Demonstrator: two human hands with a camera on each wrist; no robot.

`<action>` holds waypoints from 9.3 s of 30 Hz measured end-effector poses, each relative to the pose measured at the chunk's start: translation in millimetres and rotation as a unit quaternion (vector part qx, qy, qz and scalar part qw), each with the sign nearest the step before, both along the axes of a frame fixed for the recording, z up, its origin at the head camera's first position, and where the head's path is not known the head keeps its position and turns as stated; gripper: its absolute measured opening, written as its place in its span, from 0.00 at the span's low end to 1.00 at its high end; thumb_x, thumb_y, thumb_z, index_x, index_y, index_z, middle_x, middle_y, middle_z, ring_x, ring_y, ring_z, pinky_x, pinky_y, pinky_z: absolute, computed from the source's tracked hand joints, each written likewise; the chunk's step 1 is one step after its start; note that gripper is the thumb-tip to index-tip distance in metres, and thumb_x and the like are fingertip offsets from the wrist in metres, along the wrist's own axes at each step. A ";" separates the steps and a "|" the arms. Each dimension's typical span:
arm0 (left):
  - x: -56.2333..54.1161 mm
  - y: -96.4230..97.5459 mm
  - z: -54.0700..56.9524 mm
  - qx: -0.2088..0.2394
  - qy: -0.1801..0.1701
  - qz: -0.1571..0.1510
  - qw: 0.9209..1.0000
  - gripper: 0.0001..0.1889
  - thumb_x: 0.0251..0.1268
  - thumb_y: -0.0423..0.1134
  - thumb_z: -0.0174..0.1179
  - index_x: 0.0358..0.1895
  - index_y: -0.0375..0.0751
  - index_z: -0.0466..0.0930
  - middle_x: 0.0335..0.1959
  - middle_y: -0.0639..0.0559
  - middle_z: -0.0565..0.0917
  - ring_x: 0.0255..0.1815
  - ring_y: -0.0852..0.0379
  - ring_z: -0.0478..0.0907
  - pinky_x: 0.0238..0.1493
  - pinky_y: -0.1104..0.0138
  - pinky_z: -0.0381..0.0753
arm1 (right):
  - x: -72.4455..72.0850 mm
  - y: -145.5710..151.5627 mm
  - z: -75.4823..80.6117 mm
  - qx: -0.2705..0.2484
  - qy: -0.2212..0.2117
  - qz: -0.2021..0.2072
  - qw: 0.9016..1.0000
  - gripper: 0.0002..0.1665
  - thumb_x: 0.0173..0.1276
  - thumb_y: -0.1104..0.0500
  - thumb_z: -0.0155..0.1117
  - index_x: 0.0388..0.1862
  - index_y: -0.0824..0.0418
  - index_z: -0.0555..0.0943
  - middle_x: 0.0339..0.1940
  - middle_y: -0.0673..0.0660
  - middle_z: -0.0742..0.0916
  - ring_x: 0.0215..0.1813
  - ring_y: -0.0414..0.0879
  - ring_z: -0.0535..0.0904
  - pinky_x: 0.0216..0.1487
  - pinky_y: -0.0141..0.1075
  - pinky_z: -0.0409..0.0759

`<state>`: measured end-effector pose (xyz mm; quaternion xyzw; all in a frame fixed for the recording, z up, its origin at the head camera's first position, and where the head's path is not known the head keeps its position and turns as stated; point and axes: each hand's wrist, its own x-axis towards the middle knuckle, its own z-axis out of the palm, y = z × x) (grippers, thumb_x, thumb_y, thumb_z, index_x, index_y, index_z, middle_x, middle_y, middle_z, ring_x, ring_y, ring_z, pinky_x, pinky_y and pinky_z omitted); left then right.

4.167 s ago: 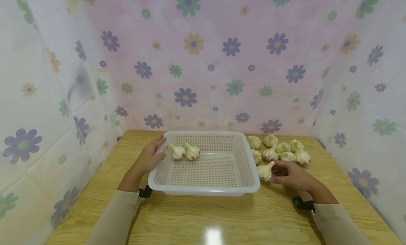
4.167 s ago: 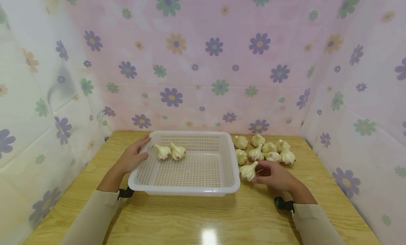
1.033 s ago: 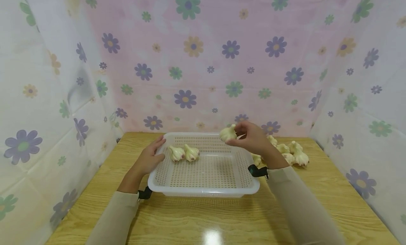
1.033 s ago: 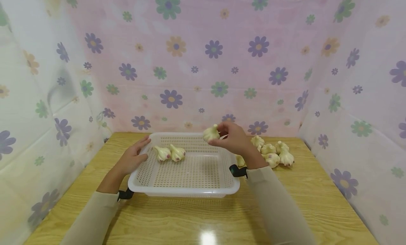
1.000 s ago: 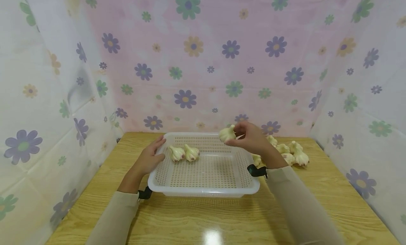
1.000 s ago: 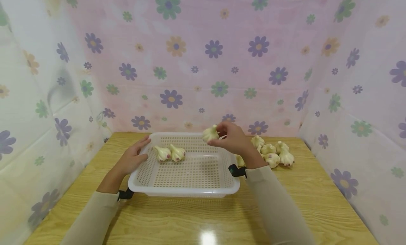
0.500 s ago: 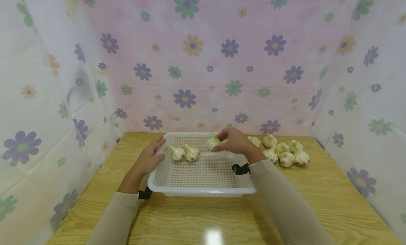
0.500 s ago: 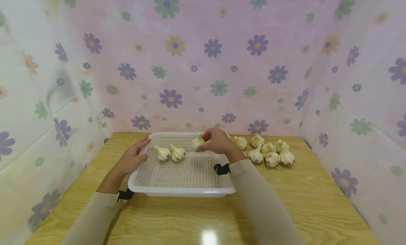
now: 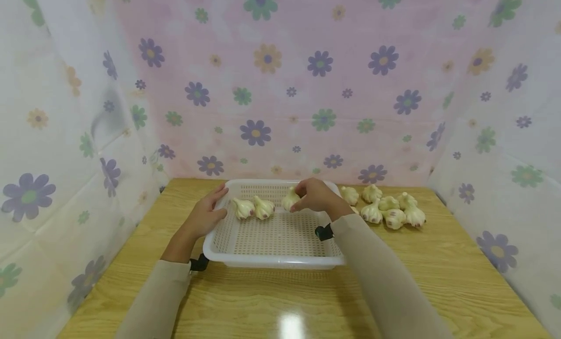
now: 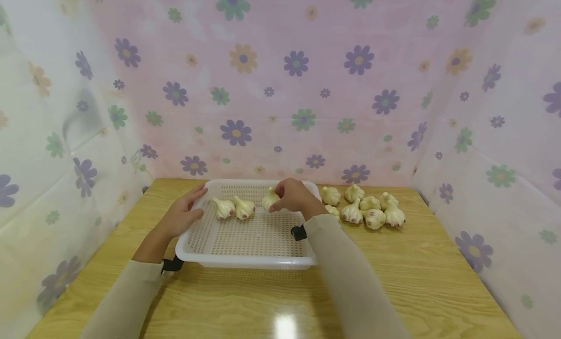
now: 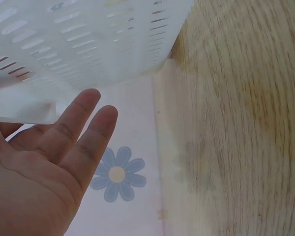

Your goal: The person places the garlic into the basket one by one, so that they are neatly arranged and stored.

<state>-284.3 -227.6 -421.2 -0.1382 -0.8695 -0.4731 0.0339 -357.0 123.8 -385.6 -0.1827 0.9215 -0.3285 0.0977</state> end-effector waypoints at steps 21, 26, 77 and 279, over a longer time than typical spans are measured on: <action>2.9 -3.2 3.4 -0.023 -0.002 0.006 1.000 0.39 0.64 0.32 0.53 0.81 0.34 0.57 0.87 0.49 0.49 0.85 0.36 0.48 0.73 0.43 0.69 | 0.4 -18.4 -11.3 0.048 0.010 -0.005 0.999 0.36 0.57 0.47 0.82 0.62 0.59 0.85 0.57 0.56 0.87 0.58 0.51 0.82 0.61 0.49 0.82; 2.3 -4.3 3.4 -0.022 -0.002 0.007 1.000 0.39 0.65 0.32 0.53 0.81 0.34 0.57 0.87 0.49 0.49 0.85 0.36 0.49 0.74 0.43 0.69 | 2.0 -22.5 -9.2 0.054 0.002 0.001 0.999 0.35 0.58 0.48 0.82 0.63 0.60 0.84 0.59 0.56 0.87 0.61 0.52 0.81 0.62 0.49 0.82; -1.0 -0.6 0.1 -0.006 -0.009 0.000 1.000 0.38 0.66 0.32 0.53 0.81 0.35 0.57 0.87 0.52 0.49 0.84 0.36 0.51 0.66 0.46 0.79 | 3.1 -20.1 -8.6 0.071 0.005 0.000 0.997 0.34 0.58 0.43 0.81 0.59 0.57 0.85 0.53 0.54 0.87 0.55 0.51 0.83 0.56 0.48 0.84; -5.0 -2.9 -6.2 0.022 -0.027 -0.010 0.999 0.38 0.67 0.32 0.53 0.82 0.41 0.58 0.87 0.58 0.48 0.84 0.38 0.54 0.57 0.54 0.84 | 66.1 277.3 -43.9 -0.180 0.056 -0.423 0.886 0.50 0.66 0.29 0.64 0.80 0.52 0.69 0.65 0.47 0.78 0.62 0.44 0.75 0.42 0.23 0.75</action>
